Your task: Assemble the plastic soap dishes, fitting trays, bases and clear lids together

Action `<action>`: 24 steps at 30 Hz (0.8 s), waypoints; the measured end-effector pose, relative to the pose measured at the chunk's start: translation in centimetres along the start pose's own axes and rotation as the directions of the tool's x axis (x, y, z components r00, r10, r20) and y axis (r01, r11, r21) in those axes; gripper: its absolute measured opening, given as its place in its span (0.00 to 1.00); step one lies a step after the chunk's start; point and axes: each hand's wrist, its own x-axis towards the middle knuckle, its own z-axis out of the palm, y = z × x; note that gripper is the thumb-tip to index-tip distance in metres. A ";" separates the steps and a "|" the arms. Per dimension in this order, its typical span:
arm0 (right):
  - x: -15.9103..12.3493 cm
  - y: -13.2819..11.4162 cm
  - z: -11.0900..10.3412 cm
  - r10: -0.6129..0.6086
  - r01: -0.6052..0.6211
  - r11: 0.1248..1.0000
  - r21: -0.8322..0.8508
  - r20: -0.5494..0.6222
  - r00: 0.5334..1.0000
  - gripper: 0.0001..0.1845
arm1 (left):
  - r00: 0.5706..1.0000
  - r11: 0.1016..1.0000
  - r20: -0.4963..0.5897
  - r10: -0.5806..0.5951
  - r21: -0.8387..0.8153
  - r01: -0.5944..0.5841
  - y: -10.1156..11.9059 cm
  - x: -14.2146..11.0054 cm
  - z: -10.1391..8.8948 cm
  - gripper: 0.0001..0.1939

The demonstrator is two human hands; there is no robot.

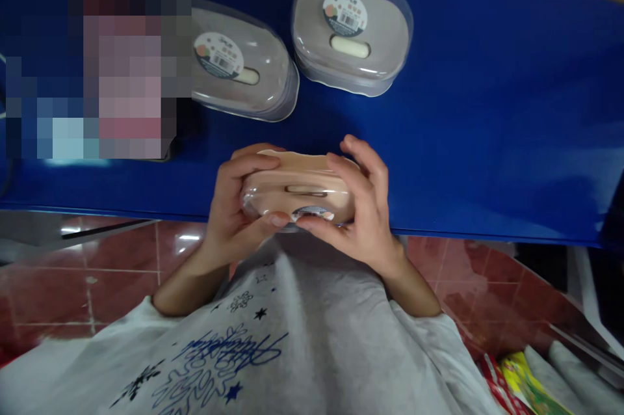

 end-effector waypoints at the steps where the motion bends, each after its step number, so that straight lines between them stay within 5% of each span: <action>1: 0.0 0.1 0.0 -0.037 0.037 0.999 -0.018 -0.008 0.999 0.39 | 1.000 1.000 0.010 -0.010 0.000 0.010 0.1 0.0 -0.1 0.32; 4: 0.0 0.2 0.1 -0.121 0.120 0.992 -0.037 -0.015 0.993 0.36 | 0.997 0.998 0.022 -0.068 0.018 0.067 0.4 0.0 -0.1 0.31; 11: -0.3 0.2 0.1 -0.083 0.084 0.995 -0.062 0.032 0.996 0.36 | 0.994 0.994 -0.031 -0.104 0.028 0.104 0.9 0.3 0.6 0.32; 14: -0.1 0.5 -0.3 -0.143 0.148 0.987 -0.064 0.074 0.987 0.44 | 0.990 0.991 0.052 -0.131 0.029 0.129 0.8 0.6 -0.6 0.36; 19: 0.3 1.3 -1.5 -0.120 0.156 0.983 -0.095 0.303 0.945 0.53 | 0.928 0.959 0.320 -0.192 -0.140 0.247 0.5 0.4 -2.7 0.58; 24: 0.7 1.6 -2.5 -0.099 0.124 0.991 -0.051 0.348 0.932 0.56 | 0.948 0.958 0.261 -0.181 -0.172 0.230 -0.1 -0.1 -1.9 0.57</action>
